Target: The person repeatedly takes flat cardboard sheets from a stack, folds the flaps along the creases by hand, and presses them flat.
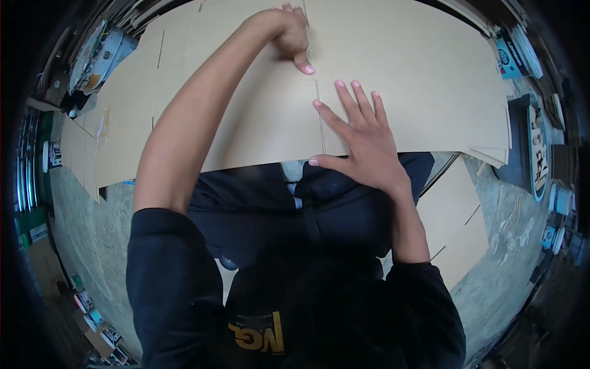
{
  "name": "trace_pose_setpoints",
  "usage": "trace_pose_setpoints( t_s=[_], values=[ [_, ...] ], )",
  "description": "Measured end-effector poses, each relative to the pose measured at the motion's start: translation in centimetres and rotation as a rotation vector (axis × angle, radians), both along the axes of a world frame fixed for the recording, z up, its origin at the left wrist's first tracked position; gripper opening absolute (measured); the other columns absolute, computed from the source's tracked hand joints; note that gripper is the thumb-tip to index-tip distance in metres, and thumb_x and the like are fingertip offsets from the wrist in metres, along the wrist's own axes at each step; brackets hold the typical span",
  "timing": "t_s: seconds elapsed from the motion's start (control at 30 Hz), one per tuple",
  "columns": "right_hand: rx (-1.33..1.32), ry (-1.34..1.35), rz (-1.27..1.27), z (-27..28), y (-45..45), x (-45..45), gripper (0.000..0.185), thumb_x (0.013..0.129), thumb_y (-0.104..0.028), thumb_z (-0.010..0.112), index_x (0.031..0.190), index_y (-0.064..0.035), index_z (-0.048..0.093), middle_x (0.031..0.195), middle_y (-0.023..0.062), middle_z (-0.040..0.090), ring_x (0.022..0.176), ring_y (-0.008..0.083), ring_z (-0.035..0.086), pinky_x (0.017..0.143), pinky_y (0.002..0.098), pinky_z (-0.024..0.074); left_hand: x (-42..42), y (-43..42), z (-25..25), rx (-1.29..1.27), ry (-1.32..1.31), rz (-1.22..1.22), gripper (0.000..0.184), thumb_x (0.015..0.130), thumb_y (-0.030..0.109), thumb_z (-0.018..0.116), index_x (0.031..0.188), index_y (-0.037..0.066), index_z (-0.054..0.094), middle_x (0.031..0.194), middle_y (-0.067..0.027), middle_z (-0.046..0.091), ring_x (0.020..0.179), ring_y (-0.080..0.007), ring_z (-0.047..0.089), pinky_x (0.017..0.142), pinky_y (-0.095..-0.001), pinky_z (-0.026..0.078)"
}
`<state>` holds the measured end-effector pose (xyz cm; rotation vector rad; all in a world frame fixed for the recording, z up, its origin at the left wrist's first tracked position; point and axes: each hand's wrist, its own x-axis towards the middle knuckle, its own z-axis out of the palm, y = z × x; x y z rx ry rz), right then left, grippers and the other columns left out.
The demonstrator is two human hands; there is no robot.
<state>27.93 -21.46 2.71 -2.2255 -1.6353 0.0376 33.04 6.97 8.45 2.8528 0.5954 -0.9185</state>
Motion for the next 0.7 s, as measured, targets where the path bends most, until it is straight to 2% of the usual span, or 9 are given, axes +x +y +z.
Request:
trace_pose_setpoints(
  t_s=[0.1,0.2,0.3,0.7],
  values=[
    [-0.004,0.001,0.001,0.1,0.1,0.2,0.091,0.081,-0.068,0.076,0.157,-0.0237,0.052,0.169,0.0215,0.031,0.159,0.0422,0.022,0.13,0.0591,0.0123,-0.1,-1.4,0.5,0.036,0.021,-0.039,0.169,0.051,0.056,0.102,0.164,-0.01,-0.005,0.173,-0.0325,-0.001,0.161,-0.0506,0.002,0.131,-0.0523,0.019],
    [-0.004,0.007,0.003,0.2,0.0,0.1,0.092,0.081,-0.069,0.076,0.157,-0.0241,0.052,0.169,0.0213,0.031,0.16,0.0418,0.021,0.13,0.0592,0.0124,0.1,-0.6,-0.3,0.009,0.004,0.022,0.17,0.05,0.056,0.102,0.164,-0.009,-0.006,0.174,-0.0313,-0.002,0.161,-0.0495,0.0,0.131,-0.0524,0.018],
    [0.005,0.007,-0.001,0.3,0.1,0.1,0.092,0.08,-0.07,0.076,0.157,-0.0244,0.052,0.17,0.0211,0.03,0.16,0.0413,0.021,0.13,0.0591,0.0123,-0.7,1.1,-0.8,-0.106,-0.063,-0.038,0.173,0.047,0.057,0.103,0.164,-0.008,-0.007,0.174,-0.0303,-0.004,0.161,-0.048,-0.002,0.131,-0.0516,0.017],
    [-0.011,-0.009,-0.001,0.1,0.1,0.0,0.091,0.081,-0.07,0.075,0.157,-0.0237,0.052,0.17,0.0216,0.03,0.16,0.0418,0.02,0.13,0.059,0.0119,-1.5,-1.3,-0.9,-0.029,-0.057,0.025,0.171,0.05,0.056,0.102,0.165,-0.006,-0.008,0.174,-0.0293,-0.006,0.161,-0.0471,-0.005,0.132,-0.0508,0.016]
  ],
)
